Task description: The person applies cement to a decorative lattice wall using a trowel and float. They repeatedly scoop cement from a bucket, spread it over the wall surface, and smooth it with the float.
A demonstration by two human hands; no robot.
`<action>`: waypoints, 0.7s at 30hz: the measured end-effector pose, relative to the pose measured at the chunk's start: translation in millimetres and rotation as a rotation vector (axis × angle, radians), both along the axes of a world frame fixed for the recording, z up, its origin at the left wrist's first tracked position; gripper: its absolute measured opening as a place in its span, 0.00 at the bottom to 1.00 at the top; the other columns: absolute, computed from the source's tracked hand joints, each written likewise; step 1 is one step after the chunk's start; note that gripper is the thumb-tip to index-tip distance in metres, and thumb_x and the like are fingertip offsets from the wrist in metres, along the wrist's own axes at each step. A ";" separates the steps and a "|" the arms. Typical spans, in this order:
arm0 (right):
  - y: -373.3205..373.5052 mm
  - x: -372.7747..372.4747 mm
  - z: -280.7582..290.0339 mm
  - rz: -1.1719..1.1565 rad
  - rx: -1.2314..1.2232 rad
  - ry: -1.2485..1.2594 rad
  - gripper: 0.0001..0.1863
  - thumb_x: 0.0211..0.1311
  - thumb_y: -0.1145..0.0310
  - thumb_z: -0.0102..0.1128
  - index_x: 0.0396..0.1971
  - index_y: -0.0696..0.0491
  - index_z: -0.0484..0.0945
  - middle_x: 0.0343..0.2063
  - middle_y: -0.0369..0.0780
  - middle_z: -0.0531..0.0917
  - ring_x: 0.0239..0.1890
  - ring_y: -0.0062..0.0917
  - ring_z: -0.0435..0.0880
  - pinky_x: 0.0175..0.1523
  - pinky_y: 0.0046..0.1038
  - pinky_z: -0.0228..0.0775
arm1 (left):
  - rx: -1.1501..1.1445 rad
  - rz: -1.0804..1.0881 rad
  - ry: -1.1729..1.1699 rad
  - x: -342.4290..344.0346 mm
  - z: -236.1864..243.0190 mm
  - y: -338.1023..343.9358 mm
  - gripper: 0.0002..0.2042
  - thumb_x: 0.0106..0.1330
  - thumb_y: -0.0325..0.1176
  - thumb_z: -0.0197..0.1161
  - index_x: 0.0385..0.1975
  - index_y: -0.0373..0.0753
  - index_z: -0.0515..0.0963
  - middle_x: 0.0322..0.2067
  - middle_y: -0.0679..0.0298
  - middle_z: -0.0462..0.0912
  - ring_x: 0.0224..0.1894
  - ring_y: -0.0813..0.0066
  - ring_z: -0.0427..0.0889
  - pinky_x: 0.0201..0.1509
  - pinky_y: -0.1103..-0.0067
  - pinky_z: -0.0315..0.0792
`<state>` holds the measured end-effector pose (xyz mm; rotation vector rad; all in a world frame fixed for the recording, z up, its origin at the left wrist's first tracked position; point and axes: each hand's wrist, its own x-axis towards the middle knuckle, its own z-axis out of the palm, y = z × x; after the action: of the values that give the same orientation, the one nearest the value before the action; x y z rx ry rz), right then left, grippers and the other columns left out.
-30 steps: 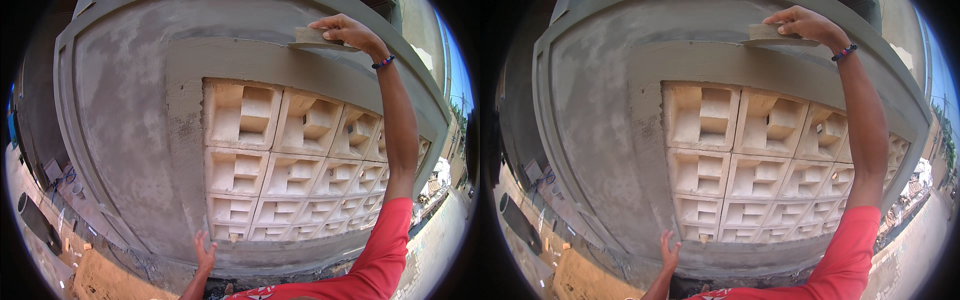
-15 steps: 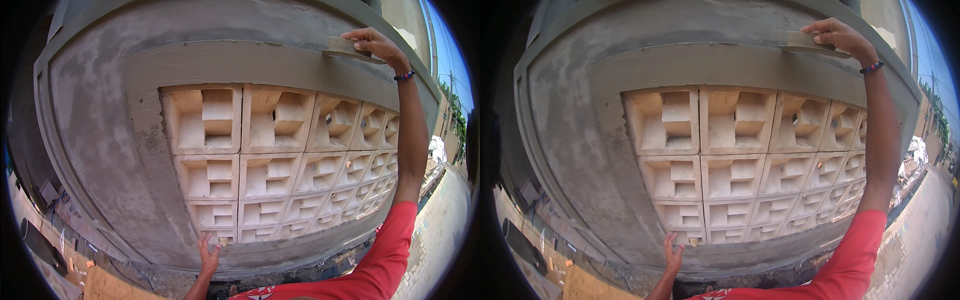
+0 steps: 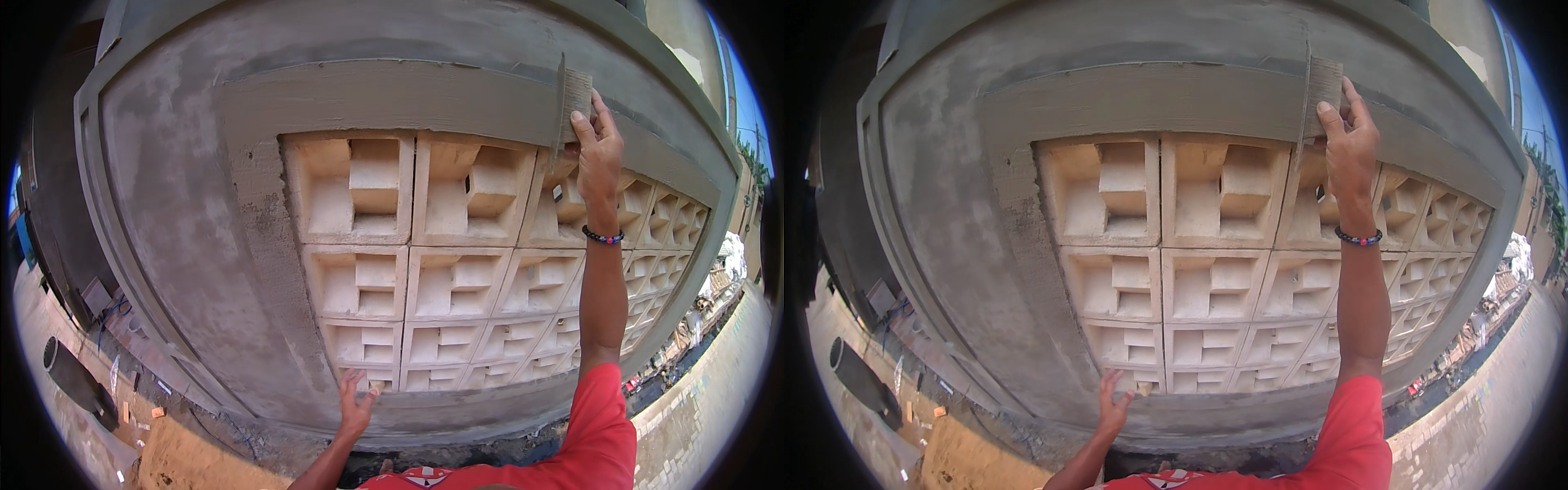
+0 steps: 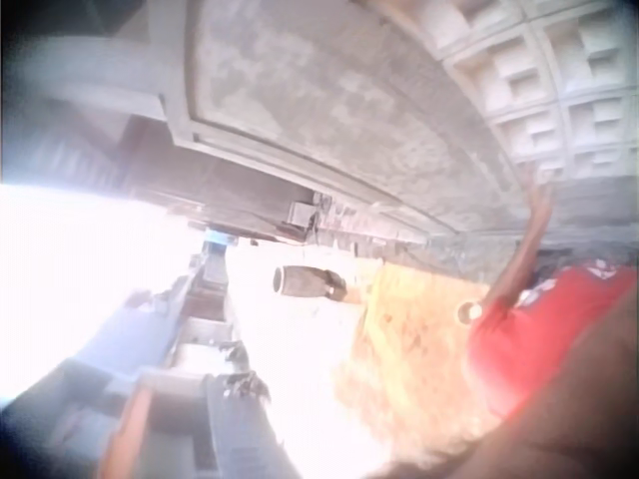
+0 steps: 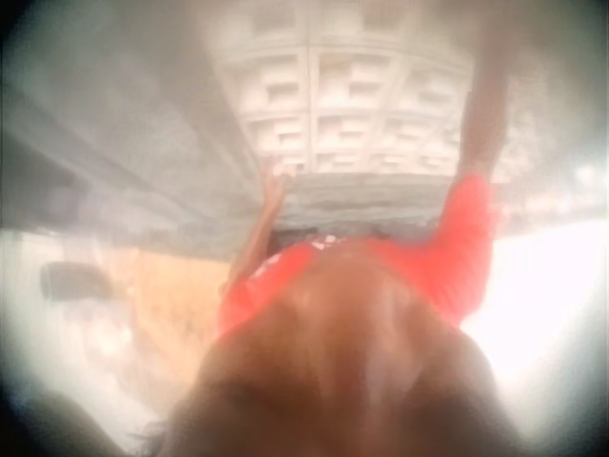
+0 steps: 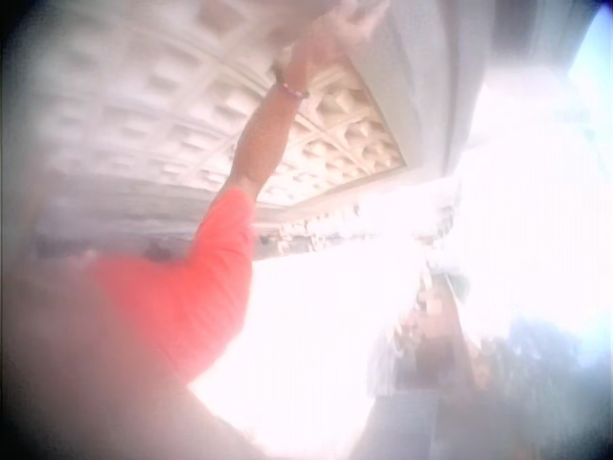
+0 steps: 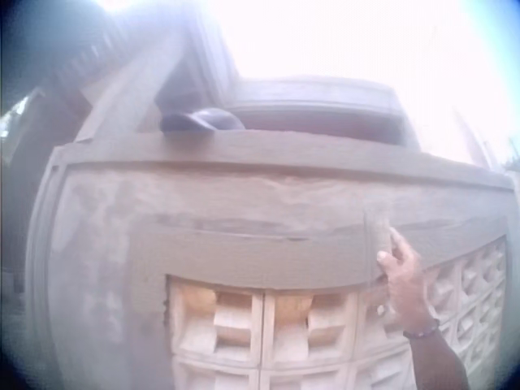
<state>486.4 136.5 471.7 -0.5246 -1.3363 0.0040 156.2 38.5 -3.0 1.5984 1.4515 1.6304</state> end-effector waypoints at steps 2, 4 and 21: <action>7.5 -24.5 -2.7 -0.232 0.059 0.003 0.27 0.63 0.69 0.56 0.61 0.59 0.65 0.42 0.42 0.80 0.39 0.24 0.80 0.43 0.23 0.74 | -0.010 0.025 -0.024 -7.7 0.9 -8.6 0.25 0.56 0.32 0.65 0.55 0.37 0.70 0.60 0.49 0.61 0.64 0.54 0.59 0.67 0.66 0.52; 31.3 -46.0 -3.0 -0.438 0.216 -0.046 0.27 0.62 0.69 0.55 0.61 0.59 0.65 0.46 0.44 0.80 0.43 0.30 0.81 0.48 0.26 0.73 | -0.004 0.058 -0.022 -18.0 -6.9 -16.2 0.25 0.56 0.33 0.65 0.55 0.37 0.70 0.60 0.48 0.61 0.64 0.52 0.58 0.67 0.65 0.52; 26.3 -330.0 2.4 -0.330 0.466 -0.685 0.25 0.58 0.69 0.55 0.58 0.52 0.70 0.40 0.48 0.81 0.41 0.43 0.80 0.49 0.39 0.70 | -0.046 0.321 -0.125 -118.2 -42.4 -61.5 0.25 0.57 0.32 0.63 0.57 0.37 0.69 0.62 0.52 0.59 0.65 0.56 0.58 0.67 0.67 0.53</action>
<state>156.4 162.9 474.1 -0.3467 -1.8231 -0.8028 38.0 -23.1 -45.4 1.2616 1.7326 1.8181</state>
